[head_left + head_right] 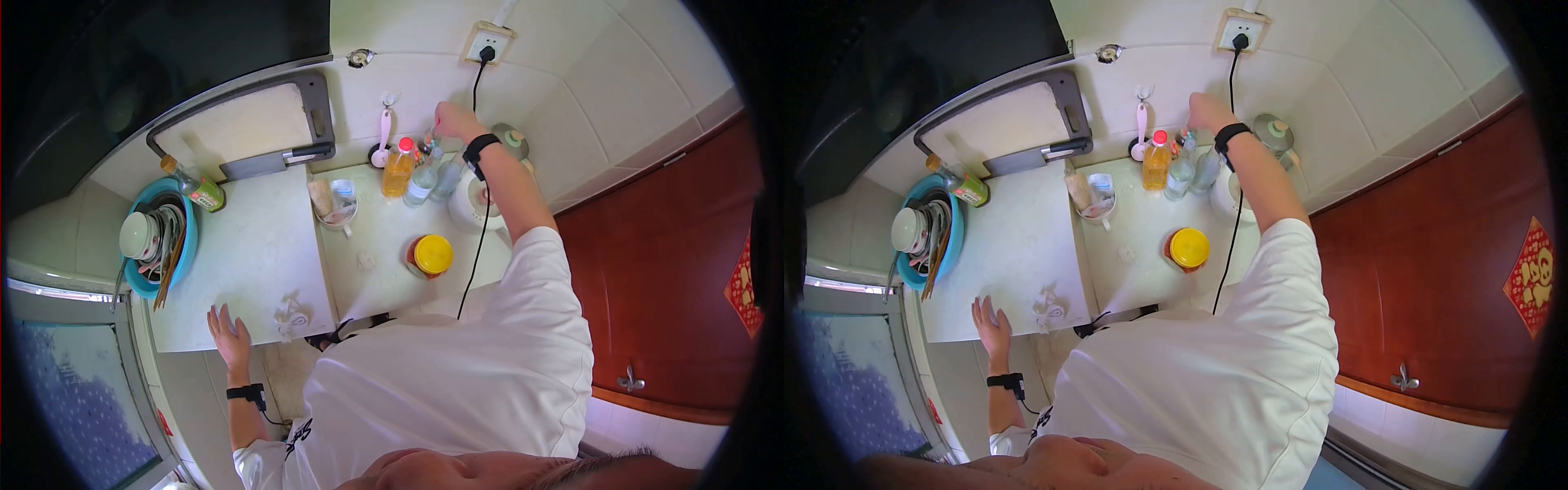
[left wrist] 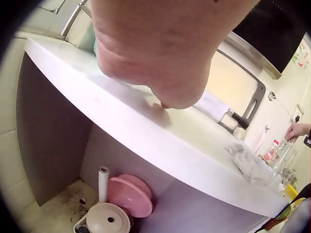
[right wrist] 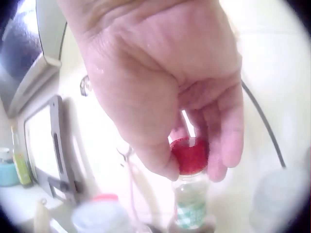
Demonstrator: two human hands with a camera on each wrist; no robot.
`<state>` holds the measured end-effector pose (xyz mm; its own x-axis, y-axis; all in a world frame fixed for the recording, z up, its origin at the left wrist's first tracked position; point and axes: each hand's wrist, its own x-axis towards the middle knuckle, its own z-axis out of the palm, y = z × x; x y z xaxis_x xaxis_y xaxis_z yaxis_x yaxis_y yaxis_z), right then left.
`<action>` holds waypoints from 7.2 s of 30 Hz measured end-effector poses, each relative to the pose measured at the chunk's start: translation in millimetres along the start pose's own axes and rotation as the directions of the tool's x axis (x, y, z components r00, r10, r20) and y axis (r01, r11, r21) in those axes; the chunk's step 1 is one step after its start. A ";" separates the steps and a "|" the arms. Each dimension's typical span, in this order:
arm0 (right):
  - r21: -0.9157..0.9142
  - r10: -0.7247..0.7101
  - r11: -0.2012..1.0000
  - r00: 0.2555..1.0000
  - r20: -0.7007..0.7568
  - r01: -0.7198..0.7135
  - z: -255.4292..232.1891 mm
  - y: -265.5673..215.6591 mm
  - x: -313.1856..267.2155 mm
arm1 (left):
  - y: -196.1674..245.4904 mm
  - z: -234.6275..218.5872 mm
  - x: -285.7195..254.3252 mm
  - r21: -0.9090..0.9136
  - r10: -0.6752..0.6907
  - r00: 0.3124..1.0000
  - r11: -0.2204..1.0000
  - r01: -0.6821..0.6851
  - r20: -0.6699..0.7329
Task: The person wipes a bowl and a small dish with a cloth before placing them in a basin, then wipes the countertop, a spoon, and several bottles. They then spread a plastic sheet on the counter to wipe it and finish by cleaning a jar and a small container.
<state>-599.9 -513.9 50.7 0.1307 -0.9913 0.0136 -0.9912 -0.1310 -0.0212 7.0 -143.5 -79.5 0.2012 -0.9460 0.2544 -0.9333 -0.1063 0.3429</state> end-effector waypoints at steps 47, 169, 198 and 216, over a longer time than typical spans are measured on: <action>0.304 -0.535 0.740 0.799 -0.274 0.600 -31.1 -446.4 28.6 | -15.4 6.9 17.8 -0.165 0.107 0.990 0.979 -0.120 -0.089; 0.709 0.305 0.493 0.664 -0.683 0.504 -88.0 -198.8 -124.6 | -5.7 9.1 20.0 -0.063 0.062 0.990 0.996 -0.070 -0.126; 0.652 0.182 0.575 0.700 -0.691 0.494 0.6 -352.3 7.0 | -7.0 6.4 19.6 -0.136 0.060 0.987 0.988 -0.080 -0.146; 0.311 0.158 0.950 0.918 -0.365 -0.040 71.6 -96.0 -60.8 | -3.0 8.0 20.9 -0.050 0.067 0.990 0.996 -0.074 -0.124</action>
<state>-511.0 -441.8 -19.7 -0.0448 -0.9265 0.3736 -0.9394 -0.0882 -0.3312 11.6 -165.3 -82.5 0.1731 -0.9056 0.3871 -0.9298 -0.0206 0.3675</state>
